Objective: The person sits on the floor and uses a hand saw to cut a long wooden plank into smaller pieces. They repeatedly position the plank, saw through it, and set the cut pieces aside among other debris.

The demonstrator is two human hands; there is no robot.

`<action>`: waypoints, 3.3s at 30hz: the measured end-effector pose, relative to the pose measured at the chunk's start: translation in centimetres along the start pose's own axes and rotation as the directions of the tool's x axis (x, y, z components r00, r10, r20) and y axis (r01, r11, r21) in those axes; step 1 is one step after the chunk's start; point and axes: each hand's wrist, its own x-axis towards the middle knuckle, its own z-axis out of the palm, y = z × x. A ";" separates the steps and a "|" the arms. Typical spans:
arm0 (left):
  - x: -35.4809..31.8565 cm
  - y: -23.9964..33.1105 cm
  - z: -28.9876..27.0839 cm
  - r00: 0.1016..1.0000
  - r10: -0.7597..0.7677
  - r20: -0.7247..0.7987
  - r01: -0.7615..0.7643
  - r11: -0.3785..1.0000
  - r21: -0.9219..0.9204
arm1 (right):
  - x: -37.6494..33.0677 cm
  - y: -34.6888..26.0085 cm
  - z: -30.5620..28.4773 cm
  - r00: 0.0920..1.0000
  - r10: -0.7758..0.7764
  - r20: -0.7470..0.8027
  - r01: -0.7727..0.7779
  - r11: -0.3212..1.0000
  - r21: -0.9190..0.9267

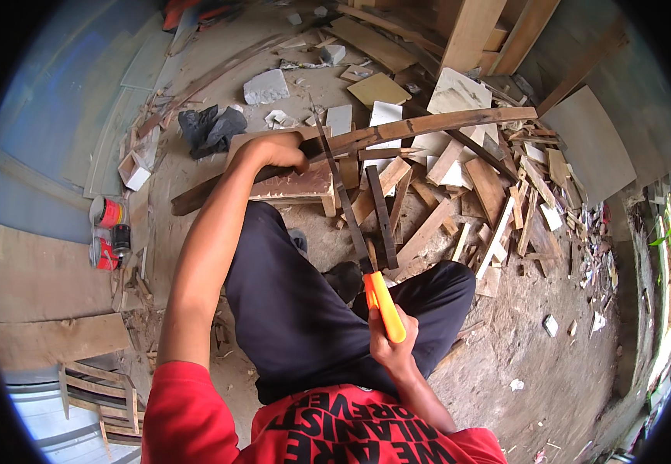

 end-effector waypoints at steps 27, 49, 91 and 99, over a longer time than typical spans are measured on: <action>0.2 -0.2 1.2 0.994 0.044 0.105 -0.040 0.998 -0.041 | 5.5 0.4 1.2 0.997 0.060 0.043 -0.059 0.998 -0.022; 1.2 0.6 0.5 0.997 0.026 0.074 -0.026 1.000 -0.002 | 6.2 1.2 1.9 0.991 0.136 0.005 -0.136 0.991 0.013; 2.7 -2.8 1.9 0.949 0.303 -0.083 -0.314 0.923 -0.221 | 8.3 5.6 -2.2 0.723 -0.043 -0.689 0.168 0.979 0.115; 1.7 0.5 2.0 0.914 0.398 -0.078 -0.404 0.882 -0.244 | 8.5 7.8 -5.1 0.540 0.294 -0.789 -0.184 0.955 0.231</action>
